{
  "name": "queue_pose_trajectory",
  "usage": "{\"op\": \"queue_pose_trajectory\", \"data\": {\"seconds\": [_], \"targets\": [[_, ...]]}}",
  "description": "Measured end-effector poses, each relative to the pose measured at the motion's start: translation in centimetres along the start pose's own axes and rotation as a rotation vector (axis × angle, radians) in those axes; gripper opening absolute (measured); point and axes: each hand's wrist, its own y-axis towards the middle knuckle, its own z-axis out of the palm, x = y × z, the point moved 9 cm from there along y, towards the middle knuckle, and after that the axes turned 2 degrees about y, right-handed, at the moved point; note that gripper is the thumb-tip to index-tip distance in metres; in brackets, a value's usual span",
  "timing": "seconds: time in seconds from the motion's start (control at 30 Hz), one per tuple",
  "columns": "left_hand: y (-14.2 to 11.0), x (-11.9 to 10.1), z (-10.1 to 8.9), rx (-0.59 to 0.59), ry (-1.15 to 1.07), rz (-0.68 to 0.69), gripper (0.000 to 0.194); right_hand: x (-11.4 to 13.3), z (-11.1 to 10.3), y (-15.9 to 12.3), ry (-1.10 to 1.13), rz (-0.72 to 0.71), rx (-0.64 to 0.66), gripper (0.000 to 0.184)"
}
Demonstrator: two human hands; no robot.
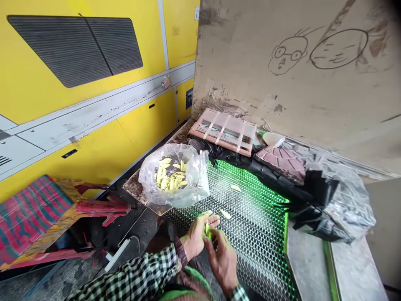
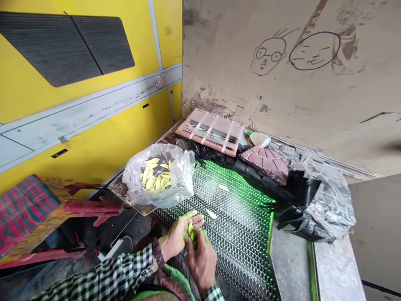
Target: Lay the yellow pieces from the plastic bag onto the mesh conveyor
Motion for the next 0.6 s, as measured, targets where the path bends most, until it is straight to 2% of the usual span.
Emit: {"op": "queue_pose_trajectory", "data": {"seconds": [0.07,0.17,0.3,0.4,0.5,0.57,0.6], "targets": [[-0.2,0.1,0.9,0.049,0.029,0.005,0.048,0.4,0.3,0.3,0.105,0.049,0.005,0.039],[-0.4,0.0,1.0,0.038,0.083,0.013,0.054,-2.1,-0.5,1.3,0.151,0.173,-0.032,0.045],[-0.4,-0.6,-0.4,-0.032,0.171,0.001,0.046,-6.6,-2.0,3.1,-0.022,0.229,-0.005,0.05],[-1.6,-1.8,-0.9,-0.028,0.235,-0.03,0.039,-7.8,-4.0,4.5,-0.205,0.159,-0.036,0.05],[-4.7,-5.0,-0.8,0.008,0.341,0.048,0.04,-6.6,-6.2,5.8,-0.246,0.132,-0.117,0.043],[-7.1,-8.9,-1.1,0.017,0.436,0.179,0.042,-5.2,-6.8,6.5,-0.136,0.177,-0.126,0.042],[-8.2,-11.5,-1.6,-0.014,0.493,0.288,0.043,-4.3,-6.6,6.9,-0.041,0.206,-0.107,0.042]]}}
